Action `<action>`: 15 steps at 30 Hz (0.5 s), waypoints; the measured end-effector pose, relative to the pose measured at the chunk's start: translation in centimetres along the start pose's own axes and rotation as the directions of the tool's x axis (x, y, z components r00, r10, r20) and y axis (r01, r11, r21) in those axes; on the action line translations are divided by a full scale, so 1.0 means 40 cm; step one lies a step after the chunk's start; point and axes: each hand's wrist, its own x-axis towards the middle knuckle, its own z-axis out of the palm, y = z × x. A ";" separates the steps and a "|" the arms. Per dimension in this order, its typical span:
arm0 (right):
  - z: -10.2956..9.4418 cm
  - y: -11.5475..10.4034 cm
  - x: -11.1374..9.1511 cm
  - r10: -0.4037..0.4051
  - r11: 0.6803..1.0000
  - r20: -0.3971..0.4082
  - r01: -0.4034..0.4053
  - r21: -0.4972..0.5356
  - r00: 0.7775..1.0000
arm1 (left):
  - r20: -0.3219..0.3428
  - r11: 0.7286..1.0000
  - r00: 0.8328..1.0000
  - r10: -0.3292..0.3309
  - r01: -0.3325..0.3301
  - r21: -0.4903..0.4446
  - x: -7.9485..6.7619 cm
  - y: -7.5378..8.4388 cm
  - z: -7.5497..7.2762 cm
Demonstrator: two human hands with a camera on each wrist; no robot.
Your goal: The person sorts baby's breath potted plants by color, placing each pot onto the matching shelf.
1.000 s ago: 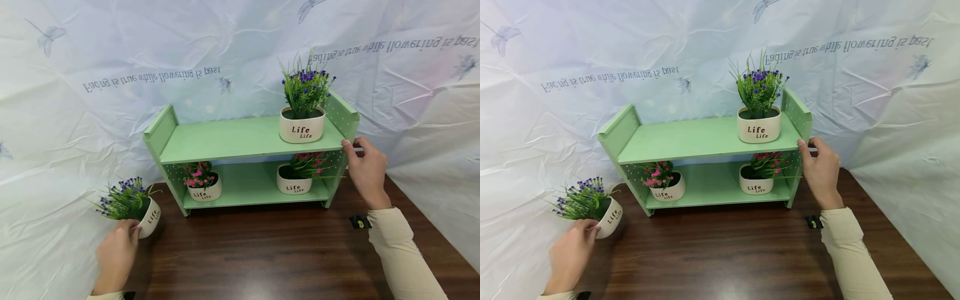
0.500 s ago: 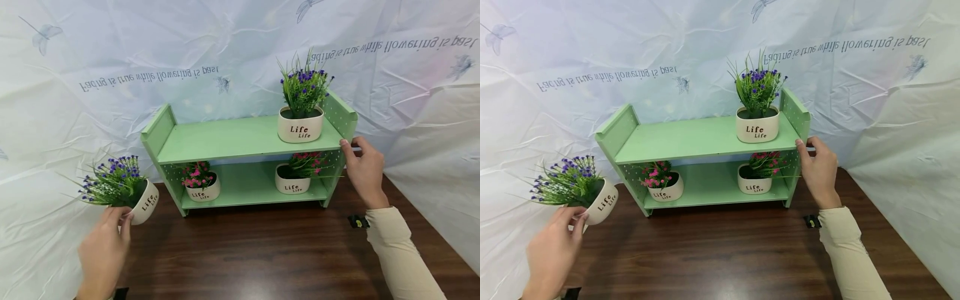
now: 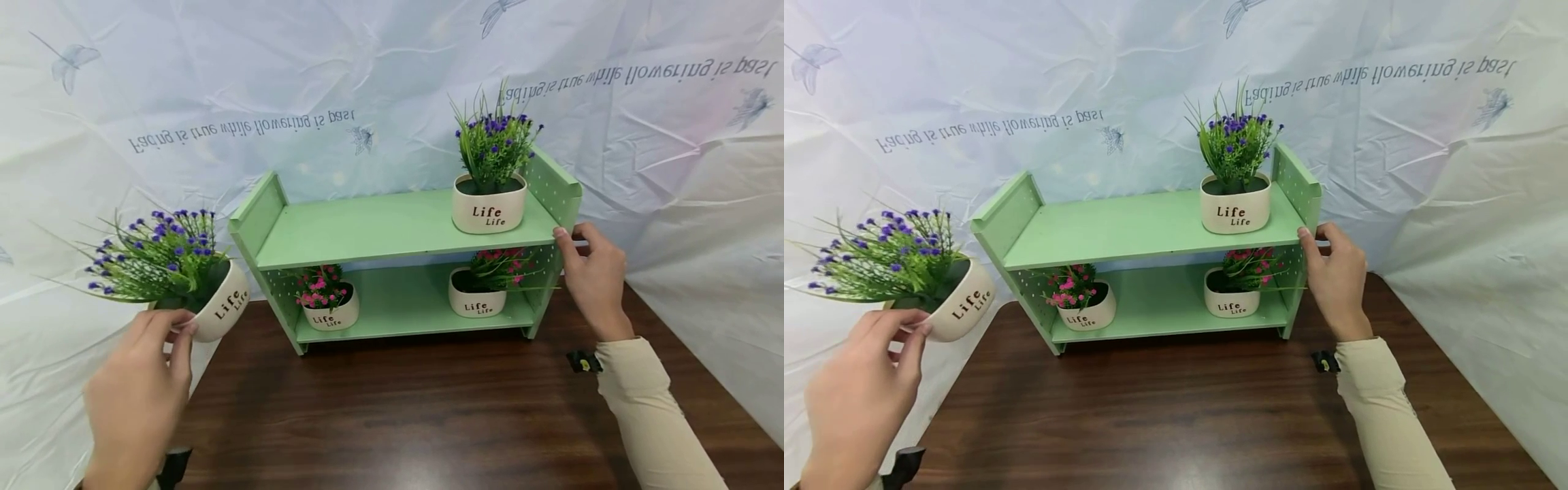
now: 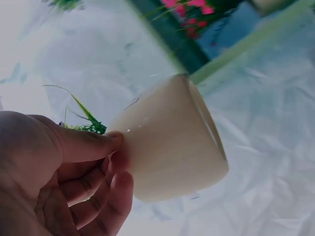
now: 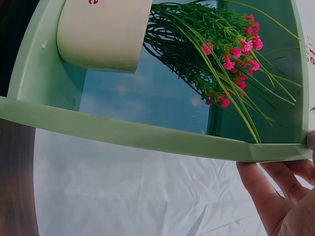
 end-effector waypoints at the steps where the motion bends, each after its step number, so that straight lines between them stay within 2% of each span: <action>1: 0.000 0.000 0.000 0.000 1.000 0.001 0.000 0.001 1.000 | -0.002 1.000 1.000 0.006 -0.006 -0.005 0.007 0.006 -0.009; 8: -0.004 -0.002 -0.001 -0.005 1.000 0.005 0.005 0.005 1.000 | -0.002 0.998 0.998 0.058 -0.058 -0.029 0.057 0.053 -0.058; 15: 0.001 0.002 -0.001 -0.026 1.000 -0.004 0.026 -0.006 1.000 | 0.007 0.989 0.991 0.135 -0.134 -0.059 0.088 0.089 -0.069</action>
